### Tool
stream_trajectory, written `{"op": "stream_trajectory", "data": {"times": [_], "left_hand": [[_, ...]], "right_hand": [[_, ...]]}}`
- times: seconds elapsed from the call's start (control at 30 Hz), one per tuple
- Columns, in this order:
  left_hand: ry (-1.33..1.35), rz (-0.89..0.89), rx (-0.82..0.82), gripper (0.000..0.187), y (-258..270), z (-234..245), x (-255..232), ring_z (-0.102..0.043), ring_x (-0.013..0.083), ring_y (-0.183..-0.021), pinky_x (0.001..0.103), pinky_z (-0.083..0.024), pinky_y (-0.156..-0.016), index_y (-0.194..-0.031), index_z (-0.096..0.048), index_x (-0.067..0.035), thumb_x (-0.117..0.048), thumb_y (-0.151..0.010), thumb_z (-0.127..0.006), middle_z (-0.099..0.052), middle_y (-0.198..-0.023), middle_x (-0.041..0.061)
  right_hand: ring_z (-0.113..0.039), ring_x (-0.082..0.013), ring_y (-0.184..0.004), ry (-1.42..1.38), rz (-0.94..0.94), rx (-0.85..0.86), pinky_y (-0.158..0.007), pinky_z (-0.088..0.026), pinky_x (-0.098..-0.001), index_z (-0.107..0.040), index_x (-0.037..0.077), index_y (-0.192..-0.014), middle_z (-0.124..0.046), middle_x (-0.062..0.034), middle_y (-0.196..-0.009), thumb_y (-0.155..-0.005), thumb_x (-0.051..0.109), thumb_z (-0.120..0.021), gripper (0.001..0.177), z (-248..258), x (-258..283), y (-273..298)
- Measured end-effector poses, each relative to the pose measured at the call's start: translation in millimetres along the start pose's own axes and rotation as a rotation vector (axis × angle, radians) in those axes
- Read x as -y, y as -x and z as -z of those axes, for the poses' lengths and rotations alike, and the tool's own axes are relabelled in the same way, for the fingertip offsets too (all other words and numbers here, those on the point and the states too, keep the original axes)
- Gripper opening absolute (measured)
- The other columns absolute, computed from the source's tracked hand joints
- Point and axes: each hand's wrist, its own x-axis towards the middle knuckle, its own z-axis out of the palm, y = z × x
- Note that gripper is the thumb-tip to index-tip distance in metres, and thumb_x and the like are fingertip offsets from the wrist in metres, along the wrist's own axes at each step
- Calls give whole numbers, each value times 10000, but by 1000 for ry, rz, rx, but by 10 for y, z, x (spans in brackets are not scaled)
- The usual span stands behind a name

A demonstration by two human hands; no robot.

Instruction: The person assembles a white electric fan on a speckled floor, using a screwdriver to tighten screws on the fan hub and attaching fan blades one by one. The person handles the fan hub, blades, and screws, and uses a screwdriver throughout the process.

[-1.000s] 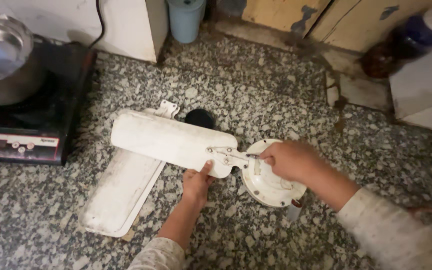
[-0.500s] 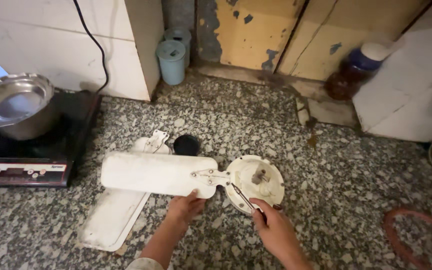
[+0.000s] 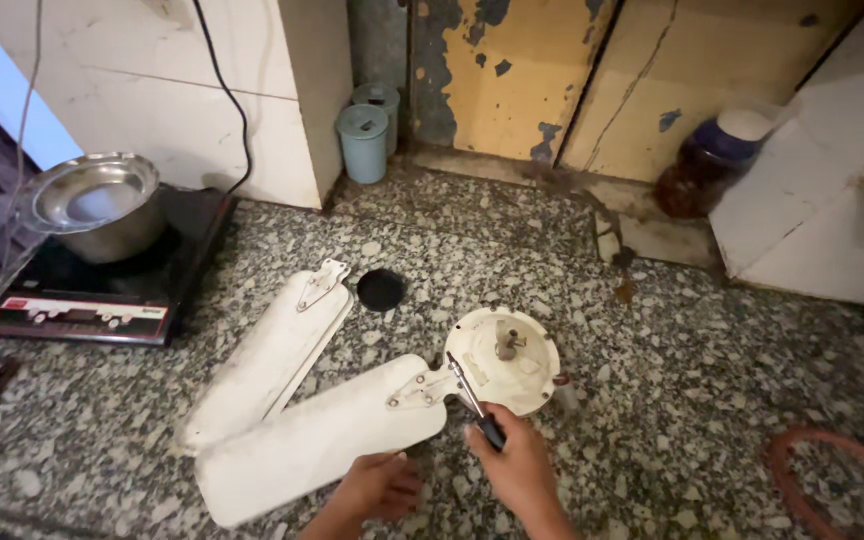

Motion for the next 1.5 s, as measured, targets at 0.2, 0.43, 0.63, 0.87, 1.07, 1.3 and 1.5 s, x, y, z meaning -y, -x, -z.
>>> {"op": "stream_trajectory", "data": {"times": [0.2,0.43,0.63,0.87,1.07,1.3,1.5], "left_hand": [[-295,-604,-311,286,666,190,-298,-762,278,-735,379,-602,-683,-1108,-761,-29,-239,-967,-628,-827,-881,194],[-1052,-997,-925,563,1039,653,-515,-651,451,-1066,611,-472,-844,-1119,-741,-75,-322,-615,-790,-706,-1154,242],[-870,-582,-498,359,627,1014,-382,-708,374,-999,471,-559,-881,-1076,-768,-105,-356,-823,-735,-741,-1026,195],[-902,-349,39,351,640,606,55,-741,308,-976,415,-571,-893,-1037,-762,-73,-340,-811,-752,-754,-1027,175],[-694,-558,424,328,649,203,460,-708,291,-881,395,-546,-810,-1078,-766,-12,-252,-864,-702,-737,-939,200],[-204,-319,72,406,-299,191,-170,-712,191,-723,340,-562,-636,-1312,-617,-56,-238,-953,-672,-748,-955,88],[224,-277,176,494,-873,-180,-486,-604,169,-696,326,-535,-603,-1388,-517,-53,-202,-970,-733,-645,-962,117]], "right_hand": [[-652,-264,-648,-47,-201,157,-639,-511,-387,-671,115,-1066,-688,-132,-748,-901,281,-714,238,-191,180,126],[-645,-203,-657,-48,-114,-34,-642,-516,-352,-670,105,-1050,-697,-97,-763,-882,283,-736,254,-485,216,303],[-630,-280,-784,-38,-113,-112,-728,-509,-374,-659,75,-1037,-652,-137,-875,-895,251,-725,235,-763,119,480],[-604,-303,-976,0,89,-219,-872,-480,-382,-653,56,-990,-631,-127,-1005,-858,167,-723,186,-808,72,568],[-617,-323,-952,79,97,-187,-849,-496,-388,-640,49,-967,-617,-138,-974,-858,156,-732,178,-691,-64,593],[-690,-374,-914,254,-20,-167,-782,-555,-445,-626,82,-996,-692,-120,-998,-855,207,-732,216,-425,-421,483],[-704,-341,-982,352,-54,-55,-820,-558,-438,-643,140,-1101,-730,-107,-1016,-846,308,-737,320,-104,-739,205]]}}
